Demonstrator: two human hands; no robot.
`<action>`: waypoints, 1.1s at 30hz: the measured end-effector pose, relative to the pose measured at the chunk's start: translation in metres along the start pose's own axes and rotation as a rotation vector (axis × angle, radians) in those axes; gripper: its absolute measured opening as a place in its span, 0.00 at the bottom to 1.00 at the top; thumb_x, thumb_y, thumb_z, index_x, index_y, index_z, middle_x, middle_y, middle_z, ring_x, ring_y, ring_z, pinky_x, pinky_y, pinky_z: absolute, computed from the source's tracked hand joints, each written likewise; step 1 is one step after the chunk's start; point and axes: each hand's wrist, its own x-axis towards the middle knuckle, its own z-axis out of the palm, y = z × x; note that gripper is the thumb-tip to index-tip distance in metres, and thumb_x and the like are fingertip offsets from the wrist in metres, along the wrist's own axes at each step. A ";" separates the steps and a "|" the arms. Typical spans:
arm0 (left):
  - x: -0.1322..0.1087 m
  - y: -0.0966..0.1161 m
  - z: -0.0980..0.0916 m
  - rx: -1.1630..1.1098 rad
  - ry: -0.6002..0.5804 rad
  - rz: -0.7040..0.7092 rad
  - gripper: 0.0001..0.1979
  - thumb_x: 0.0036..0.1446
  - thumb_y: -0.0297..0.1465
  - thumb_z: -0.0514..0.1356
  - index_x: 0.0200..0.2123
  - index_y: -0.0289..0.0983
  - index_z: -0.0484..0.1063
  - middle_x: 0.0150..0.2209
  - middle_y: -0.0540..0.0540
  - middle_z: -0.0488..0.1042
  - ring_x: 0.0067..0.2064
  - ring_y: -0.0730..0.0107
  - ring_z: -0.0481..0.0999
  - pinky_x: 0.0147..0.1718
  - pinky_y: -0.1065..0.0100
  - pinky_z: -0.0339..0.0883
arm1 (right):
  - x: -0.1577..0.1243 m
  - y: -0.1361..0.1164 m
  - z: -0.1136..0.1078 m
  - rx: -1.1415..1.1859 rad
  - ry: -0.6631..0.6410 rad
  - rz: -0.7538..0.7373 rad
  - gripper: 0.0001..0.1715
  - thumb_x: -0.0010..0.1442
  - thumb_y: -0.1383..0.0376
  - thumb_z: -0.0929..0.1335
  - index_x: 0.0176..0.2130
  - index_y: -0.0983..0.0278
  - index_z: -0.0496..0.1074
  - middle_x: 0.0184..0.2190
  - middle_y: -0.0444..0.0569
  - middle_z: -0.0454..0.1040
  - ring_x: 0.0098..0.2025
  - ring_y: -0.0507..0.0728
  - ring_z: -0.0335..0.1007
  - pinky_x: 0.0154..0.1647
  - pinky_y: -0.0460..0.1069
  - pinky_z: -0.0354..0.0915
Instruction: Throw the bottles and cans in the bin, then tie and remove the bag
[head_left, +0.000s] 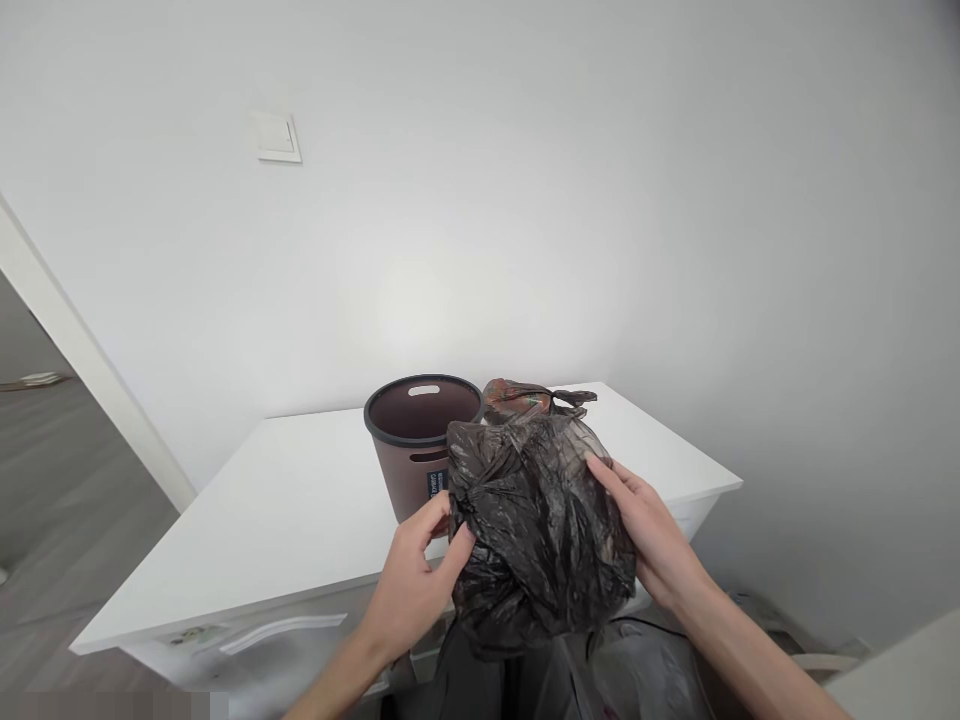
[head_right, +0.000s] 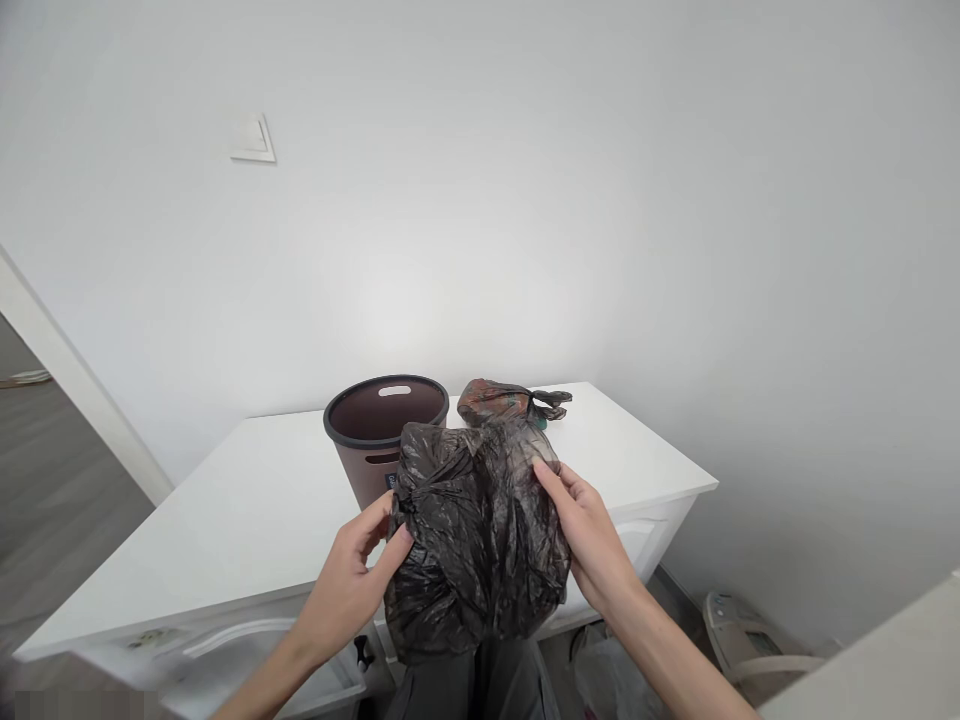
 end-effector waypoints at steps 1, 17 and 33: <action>-0.002 -0.003 -0.002 0.010 -0.006 -0.011 0.16 0.72 0.42 0.52 0.36 0.39 0.68 0.37 0.47 0.74 0.41 0.66 0.71 0.45 0.66 0.68 | 0.000 -0.002 -0.001 0.006 0.021 -0.013 0.33 0.51 0.44 0.79 0.49 0.61 0.81 0.41 0.50 0.85 0.47 0.64 0.82 0.49 0.54 0.76; -0.013 0.039 -0.014 0.360 0.323 0.315 0.09 0.67 0.28 0.54 0.49 0.42 0.67 0.49 0.40 0.72 0.51 0.61 0.75 0.32 0.68 0.73 | -0.029 -0.037 0.007 -0.042 -0.073 -0.109 0.32 0.60 0.45 0.75 0.58 0.56 0.77 0.46 0.49 0.84 0.48 0.62 0.80 0.47 0.51 0.76; -0.004 0.065 -0.007 0.881 -0.271 0.779 0.13 0.72 0.33 0.50 0.38 0.40 0.73 0.25 0.49 0.77 0.25 0.69 0.74 0.39 0.63 0.73 | -0.059 -0.078 0.011 -0.564 0.087 -0.462 0.28 0.62 0.38 0.69 0.31 0.58 0.72 0.28 0.44 0.71 0.32 0.56 0.66 0.32 0.47 0.66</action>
